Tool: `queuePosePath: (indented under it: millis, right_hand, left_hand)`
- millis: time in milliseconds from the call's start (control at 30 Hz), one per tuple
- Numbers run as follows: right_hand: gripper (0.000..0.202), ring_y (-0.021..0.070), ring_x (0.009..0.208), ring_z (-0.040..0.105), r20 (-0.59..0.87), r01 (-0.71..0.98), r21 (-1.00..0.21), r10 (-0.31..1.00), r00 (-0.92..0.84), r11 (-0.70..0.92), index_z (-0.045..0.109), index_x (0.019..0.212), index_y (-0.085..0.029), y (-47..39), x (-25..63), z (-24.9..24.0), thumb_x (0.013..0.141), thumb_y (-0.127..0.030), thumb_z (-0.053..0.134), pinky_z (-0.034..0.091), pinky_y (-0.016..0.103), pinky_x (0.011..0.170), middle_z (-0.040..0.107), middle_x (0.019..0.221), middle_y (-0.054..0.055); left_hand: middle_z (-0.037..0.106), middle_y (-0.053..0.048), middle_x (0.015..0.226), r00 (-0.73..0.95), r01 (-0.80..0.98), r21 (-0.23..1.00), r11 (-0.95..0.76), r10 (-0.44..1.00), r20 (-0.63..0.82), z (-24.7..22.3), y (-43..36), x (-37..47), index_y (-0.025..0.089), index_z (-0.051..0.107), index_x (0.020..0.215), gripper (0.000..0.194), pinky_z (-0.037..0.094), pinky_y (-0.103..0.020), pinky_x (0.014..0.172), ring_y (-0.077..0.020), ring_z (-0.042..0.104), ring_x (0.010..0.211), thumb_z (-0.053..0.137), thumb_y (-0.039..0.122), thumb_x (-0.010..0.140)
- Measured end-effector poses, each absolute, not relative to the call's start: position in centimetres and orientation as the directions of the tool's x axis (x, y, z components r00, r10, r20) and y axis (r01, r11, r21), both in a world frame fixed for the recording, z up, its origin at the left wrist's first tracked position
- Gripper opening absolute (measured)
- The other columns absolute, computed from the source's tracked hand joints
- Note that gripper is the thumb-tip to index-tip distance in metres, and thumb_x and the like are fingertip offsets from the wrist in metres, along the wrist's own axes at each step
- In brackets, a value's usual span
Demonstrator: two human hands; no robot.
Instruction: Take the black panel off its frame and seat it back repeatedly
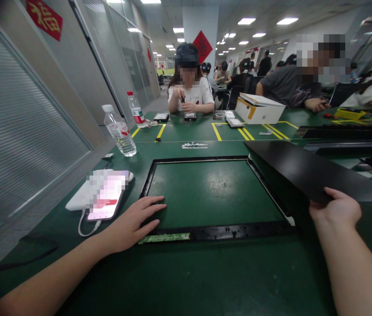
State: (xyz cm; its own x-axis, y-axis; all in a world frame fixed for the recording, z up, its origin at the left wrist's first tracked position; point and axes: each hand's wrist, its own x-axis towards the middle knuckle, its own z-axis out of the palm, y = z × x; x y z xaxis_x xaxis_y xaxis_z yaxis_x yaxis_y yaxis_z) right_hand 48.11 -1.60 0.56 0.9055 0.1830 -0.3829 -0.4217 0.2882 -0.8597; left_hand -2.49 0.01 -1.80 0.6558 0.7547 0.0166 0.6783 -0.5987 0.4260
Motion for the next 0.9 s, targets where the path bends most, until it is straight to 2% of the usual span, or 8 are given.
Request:
queuePosePath:
  millis: [67, 233, 467, 667, 800, 900]
  right_hand:
    - [0.027, 0.0136, 0.081, 0.067, -0.438, -0.466, -0.834, 0.159, 0.885, 0.296, 0.055, 0.075, -0.016, -1.5, 48.0, 0.6, 0.07, 0.008, 0.045, 0.053, 0.019, 0.051, 0.06, 0.091, 0.005]
    - [0.03, 0.0135, 0.08, 0.066, -0.455, -0.49, -0.84, 0.191, 0.87, 0.232, 0.056, 0.074, -0.016, -1.6, 47.5, 0.5, 0.071, 0.01, 0.043, 0.055, 0.019, 0.05, 0.059, 0.09, 0.005]
    - [0.034, 0.0116, 0.067, 0.059, -0.494, -0.532, -0.834, 0.232, 0.838, 0.144, 0.057, 0.079, -0.017, -1.5, 47.6, 0.3, 0.072, 0.011, 0.041, 0.053, 0.017, 0.045, 0.057, 0.088, 0.004]
    - [0.032, 0.0112, 0.077, 0.065, -0.494, -0.545, -0.828, 0.287, 0.821, 0.133, 0.057, 0.08, -0.017, -1.2, 47.5, -0.1, 0.077, 0.011, 0.043, 0.062, 0.021, 0.067, 0.065, 0.096, 0.005]
    - [0.032, 0.0102, 0.068, 0.06, -0.508, -0.551, -0.83, 0.288, 0.812, 0.088, 0.057, 0.08, -0.018, -1.4, 47.0, 0.4, 0.079, 0.01, 0.043, 0.058, 0.016, 0.056, 0.063, 0.091, 0.004]
    - [0.031, 0.0109, 0.065, 0.058, -0.493, -0.534, -0.842, 0.294, 0.819, 0.076, 0.056, 0.079, -0.018, -1.4, 47.0, 0.4, 0.078, 0.01, 0.045, 0.059, 0.019, 0.055, 0.061, 0.087, 0.002]
  left_hand:
    - [0.052, -0.012, 0.162, 0.658, 0.674, 0.428, -0.603, 0.753, 0.024, -1.7, 0.0, -2.5, 0.022, 0.06, 0.147, 0.044, 0.04, -0.058, 0.121, -0.0323, 0.045, 0.15, 0.053, 0.032, 0.104]
    - [0.052, -0.011, 0.162, 0.663, 0.657, 0.433, -0.617, 0.746, 0.058, -2.5, 0.2, -2.7, 0.025, 0.06, 0.147, 0.045, 0.041, -0.058, 0.12, -0.0328, 0.046, 0.149, 0.053, 0.036, 0.104]
    - [0.054, -0.012, 0.16, 0.668, 0.652, 0.419, -0.632, 0.74, 0.079, -2.5, 0.2, -2.5, 0.023, 0.062, 0.145, 0.043, 0.04, -0.056, 0.122, -0.0325, 0.048, 0.147, 0.055, 0.033, 0.103]
    - [0.051, -0.011, 0.162, 0.671, 0.65, 0.43, -0.627, 0.739, 0.064, -2.7, 0.3, -2.7, 0.025, 0.059, 0.148, 0.045, 0.038, -0.056, 0.122, -0.032, 0.044, 0.15, 0.053, 0.036, 0.105]
    - [0.049, -0.01, 0.163, 0.672, 0.652, 0.434, -0.622, 0.739, 0.048, -2.9, 0.3, -2.8, 0.025, 0.058, 0.149, 0.045, 0.038, -0.056, 0.122, -0.0313, 0.043, 0.151, 0.052, 0.037, 0.106]
    - [0.049, -0.01, 0.164, 0.671, 0.65, 0.437, -0.621, 0.739, 0.052, -2.9, 0.3, -2.8, 0.026, 0.058, 0.149, 0.045, 0.039, -0.057, 0.121, -0.032, 0.043, 0.151, 0.052, 0.038, 0.106]
